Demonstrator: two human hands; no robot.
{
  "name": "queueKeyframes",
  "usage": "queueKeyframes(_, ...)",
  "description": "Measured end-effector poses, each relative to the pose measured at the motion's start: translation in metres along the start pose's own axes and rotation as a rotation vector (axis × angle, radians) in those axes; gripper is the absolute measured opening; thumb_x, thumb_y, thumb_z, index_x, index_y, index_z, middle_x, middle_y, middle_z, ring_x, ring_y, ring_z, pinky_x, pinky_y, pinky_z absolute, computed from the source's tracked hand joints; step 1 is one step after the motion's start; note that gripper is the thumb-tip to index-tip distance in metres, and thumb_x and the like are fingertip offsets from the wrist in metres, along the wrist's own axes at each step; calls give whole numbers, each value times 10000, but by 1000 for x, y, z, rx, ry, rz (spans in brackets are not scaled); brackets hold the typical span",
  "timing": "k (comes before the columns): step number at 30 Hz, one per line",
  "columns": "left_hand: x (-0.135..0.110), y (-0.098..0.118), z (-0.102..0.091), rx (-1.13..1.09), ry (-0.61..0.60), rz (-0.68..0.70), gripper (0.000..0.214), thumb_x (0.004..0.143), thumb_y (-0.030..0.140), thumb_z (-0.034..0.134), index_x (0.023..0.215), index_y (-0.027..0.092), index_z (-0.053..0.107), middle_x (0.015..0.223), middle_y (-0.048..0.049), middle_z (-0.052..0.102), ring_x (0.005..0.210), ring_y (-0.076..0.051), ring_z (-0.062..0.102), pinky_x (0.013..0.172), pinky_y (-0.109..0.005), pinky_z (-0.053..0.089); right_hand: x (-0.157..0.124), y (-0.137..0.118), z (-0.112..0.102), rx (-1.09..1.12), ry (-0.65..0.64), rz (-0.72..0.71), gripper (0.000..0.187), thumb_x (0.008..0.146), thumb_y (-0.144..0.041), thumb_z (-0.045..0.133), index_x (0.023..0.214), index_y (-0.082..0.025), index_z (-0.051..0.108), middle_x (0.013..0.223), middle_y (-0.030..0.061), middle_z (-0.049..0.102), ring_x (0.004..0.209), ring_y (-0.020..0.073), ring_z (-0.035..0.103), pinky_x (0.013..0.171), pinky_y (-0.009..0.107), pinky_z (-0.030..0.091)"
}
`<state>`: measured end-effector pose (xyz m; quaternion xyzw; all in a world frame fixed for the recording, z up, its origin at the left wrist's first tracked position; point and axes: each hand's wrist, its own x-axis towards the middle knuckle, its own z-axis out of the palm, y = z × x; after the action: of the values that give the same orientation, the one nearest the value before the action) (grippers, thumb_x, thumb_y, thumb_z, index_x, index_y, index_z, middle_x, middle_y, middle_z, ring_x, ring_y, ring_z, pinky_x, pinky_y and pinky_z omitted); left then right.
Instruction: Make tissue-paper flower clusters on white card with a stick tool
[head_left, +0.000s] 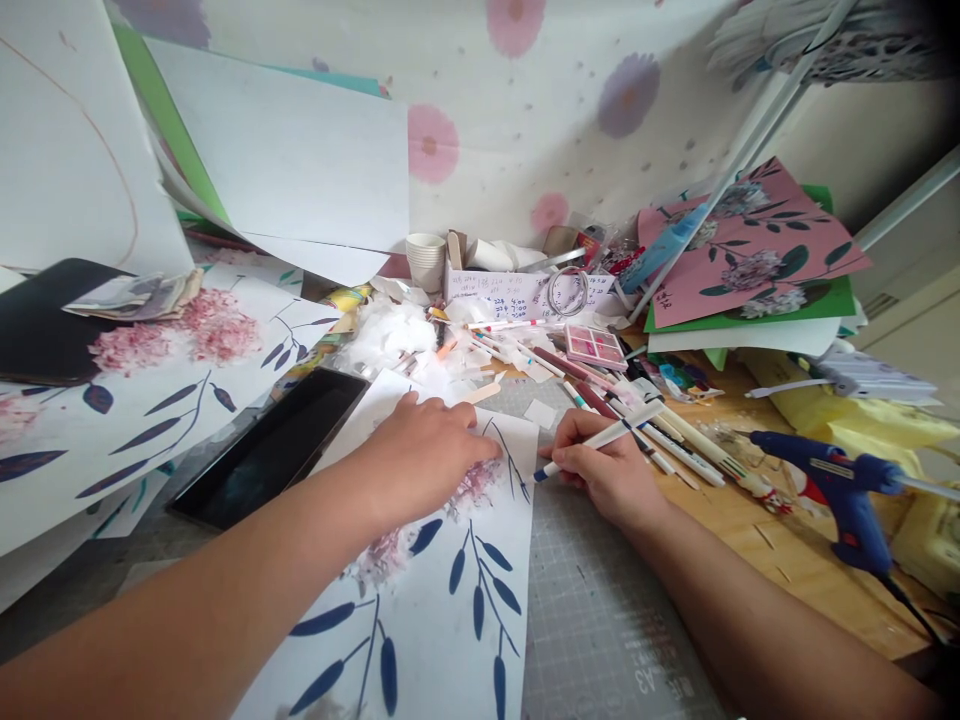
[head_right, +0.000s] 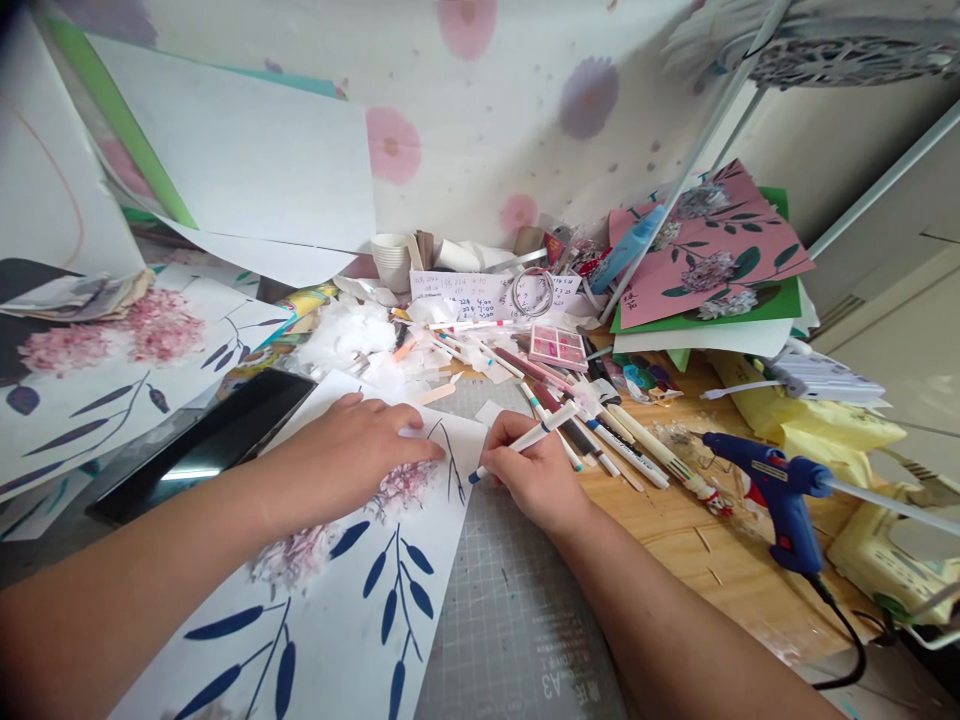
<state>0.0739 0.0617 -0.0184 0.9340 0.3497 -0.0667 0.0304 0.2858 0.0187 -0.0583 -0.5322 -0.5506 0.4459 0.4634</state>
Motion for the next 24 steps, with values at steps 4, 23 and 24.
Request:
queueKeyframes(4,0,-1,1,12,18,17,494,822,123,440,1157,457,582,1073,-39,592,898,-278,545,802,-432,356,-2,-7,0,26,-62,37,80,570,-197,557,500,-198,519,397,-61,449,382,92,385,453,259,324)
queueKeyframes(23,0,0,0,-9,-12,-1,447,841,160,434,1171,415,597,1094,-43,582,911,-254,517,838,-413,348,0,1,-3,37,-47,31,75,599,-186,563,530,-182,535,457,-32,500,426,99,417,399,211,263)
queueKeyframes(24,0,0,0,-15,-15,-5,441,843,165,437,1172,411,597,1101,-42,581,915,-252,513,846,-413,347,0,0,-3,38,-35,30,75,603,-186,565,534,-180,536,468,-31,510,424,94,415,400,210,266)
